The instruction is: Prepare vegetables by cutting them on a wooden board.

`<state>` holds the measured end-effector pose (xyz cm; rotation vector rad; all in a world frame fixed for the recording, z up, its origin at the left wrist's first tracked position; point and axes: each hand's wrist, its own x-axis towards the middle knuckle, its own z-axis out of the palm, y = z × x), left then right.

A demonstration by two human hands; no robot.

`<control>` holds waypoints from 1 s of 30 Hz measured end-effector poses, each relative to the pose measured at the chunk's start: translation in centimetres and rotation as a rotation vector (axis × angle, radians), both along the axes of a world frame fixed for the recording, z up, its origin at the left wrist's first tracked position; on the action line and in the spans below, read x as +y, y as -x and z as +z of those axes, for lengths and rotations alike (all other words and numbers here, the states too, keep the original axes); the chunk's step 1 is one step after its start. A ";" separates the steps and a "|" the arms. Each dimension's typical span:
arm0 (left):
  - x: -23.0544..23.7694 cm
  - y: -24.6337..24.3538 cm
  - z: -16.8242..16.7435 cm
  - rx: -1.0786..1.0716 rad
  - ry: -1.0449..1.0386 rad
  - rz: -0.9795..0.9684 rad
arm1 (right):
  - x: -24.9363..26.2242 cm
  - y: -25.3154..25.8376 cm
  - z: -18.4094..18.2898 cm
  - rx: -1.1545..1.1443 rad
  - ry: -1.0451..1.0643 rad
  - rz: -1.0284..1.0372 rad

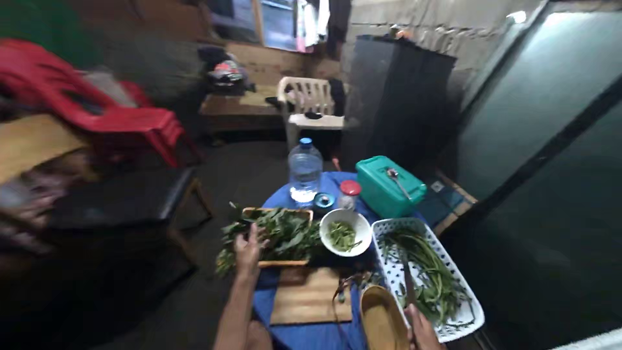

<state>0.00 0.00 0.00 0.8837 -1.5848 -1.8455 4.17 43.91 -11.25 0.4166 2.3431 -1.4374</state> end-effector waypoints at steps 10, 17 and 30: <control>4.6 -4.7 -13.0 -0.063 -0.689 0.072 | 0.2 0.0 -0.9 -0.029 0.111 -0.096; 6.5 -5.8 -13.3 -0.041 -0.871 0.153 | -0.1 -0.1 -0.7 -0.001 0.088 -0.105; 14.4 -7.7 -8.8 -0.270 -0.391 -0.249 | -5.8 -2.2 1.3 0.295 0.547 0.143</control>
